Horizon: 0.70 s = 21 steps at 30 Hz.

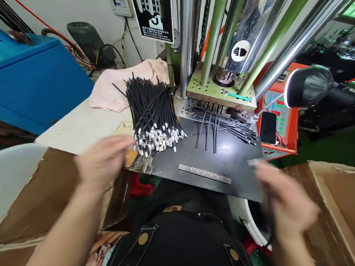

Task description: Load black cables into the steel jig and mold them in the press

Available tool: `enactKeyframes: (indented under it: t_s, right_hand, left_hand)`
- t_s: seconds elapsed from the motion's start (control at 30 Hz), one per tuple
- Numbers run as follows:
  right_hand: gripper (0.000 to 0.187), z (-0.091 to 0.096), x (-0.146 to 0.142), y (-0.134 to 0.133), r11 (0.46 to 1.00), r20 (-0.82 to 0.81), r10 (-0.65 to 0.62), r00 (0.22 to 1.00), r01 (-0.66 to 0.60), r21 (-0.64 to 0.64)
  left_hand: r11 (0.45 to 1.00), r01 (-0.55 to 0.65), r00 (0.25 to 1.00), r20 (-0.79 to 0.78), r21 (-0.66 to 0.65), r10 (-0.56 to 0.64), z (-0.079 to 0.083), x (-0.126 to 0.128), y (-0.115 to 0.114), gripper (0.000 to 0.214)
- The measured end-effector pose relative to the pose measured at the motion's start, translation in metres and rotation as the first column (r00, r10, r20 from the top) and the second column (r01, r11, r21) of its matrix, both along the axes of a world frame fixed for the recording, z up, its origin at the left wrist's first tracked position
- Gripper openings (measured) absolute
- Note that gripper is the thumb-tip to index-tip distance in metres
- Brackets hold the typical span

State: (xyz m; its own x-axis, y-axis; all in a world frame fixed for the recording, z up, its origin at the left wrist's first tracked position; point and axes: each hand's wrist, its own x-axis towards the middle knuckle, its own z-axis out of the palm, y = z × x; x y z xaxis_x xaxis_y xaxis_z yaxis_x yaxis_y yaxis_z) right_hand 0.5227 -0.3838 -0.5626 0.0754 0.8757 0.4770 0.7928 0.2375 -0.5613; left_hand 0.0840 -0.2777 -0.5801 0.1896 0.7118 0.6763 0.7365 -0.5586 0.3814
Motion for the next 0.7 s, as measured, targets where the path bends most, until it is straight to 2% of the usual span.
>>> enactKeyframes:
  t_s: [0.03, 0.07, 0.1, 0.17, 0.27, 0.33, 0.4, 0.53, 0.63, 0.7]
  right_hand:
    - [0.025, -0.010, -0.030, 0.003, 0.985, -0.035, 0.172, 0.984, -0.171, 0.029]
    - [0.023, -0.020, -0.055, 0.006, 0.979, -0.114, 0.205, 0.972, -0.202, 0.032]
    - [0.020, -0.028, -0.075, 0.010, 0.976, -0.174, 0.215, 0.961, -0.214, 0.024]
    - [0.015, -0.040, -0.095, 0.018, 0.987, -0.254, 0.145, 0.956, -0.159, -0.033]
    - [0.013, -0.045, -0.093, 0.025, 0.991, -0.251, 0.061, 0.966, -0.088, -0.099]
    - [0.014, -0.044, -0.087, 0.026, 0.991, -0.220, 0.063, 0.973, -0.087, -0.101]
    - [0.015, -0.044, -0.084, 0.025, 0.992, -0.187, 0.089, 0.978, -0.104, -0.072]
    - [0.021, -0.042, -0.091, 0.020, 0.982, -0.009, 0.189, 0.982, -0.189, -0.017]
    - [0.024, -0.039, -0.097, 0.018, 0.968, 0.172, 0.248, 0.953, -0.239, -0.074]
    - [0.026, -0.037, -0.093, 0.017, 0.962, 0.182, 0.268, 0.946, -0.253, -0.102]
  left_hand:
    - [0.978, 0.206, 0.978, -0.013, -0.021, -0.206, -0.008, 0.033, -0.002, 0.025]
    - [0.917, 0.394, 0.919, 0.000, -0.060, -0.395, -0.015, 0.064, -0.004, 0.027]
    - [0.856, 0.509, 0.860, 0.011, -0.090, -0.511, -0.022, 0.091, -0.006, 0.026]
    - [0.785, 0.597, 0.799, 0.037, -0.165, -0.600, -0.031, 0.128, -0.009, 0.026]
    - [0.733, 0.619, 0.778, 0.097, -0.281, -0.620, -0.038, 0.147, -0.006, 0.024]
    - [0.678, 0.653, 0.749, 0.153, -0.337, -0.645, -0.039, 0.146, -0.002, 0.022]
    - [0.656, 0.657, 0.742, 0.165, -0.370, -0.650, -0.037, 0.144, 0.000, 0.022]
    - [0.676, 0.591, 0.752, -0.001, -0.440, -0.659, -0.025, 0.149, -0.005, 0.025]
    - [0.718, 0.507, 0.736, -0.194, -0.477, -0.648, -0.016, 0.157, -0.012, 0.024]
    - [0.731, 0.483, 0.714, -0.268, -0.481, -0.647, -0.013, 0.158, -0.014, 0.023]
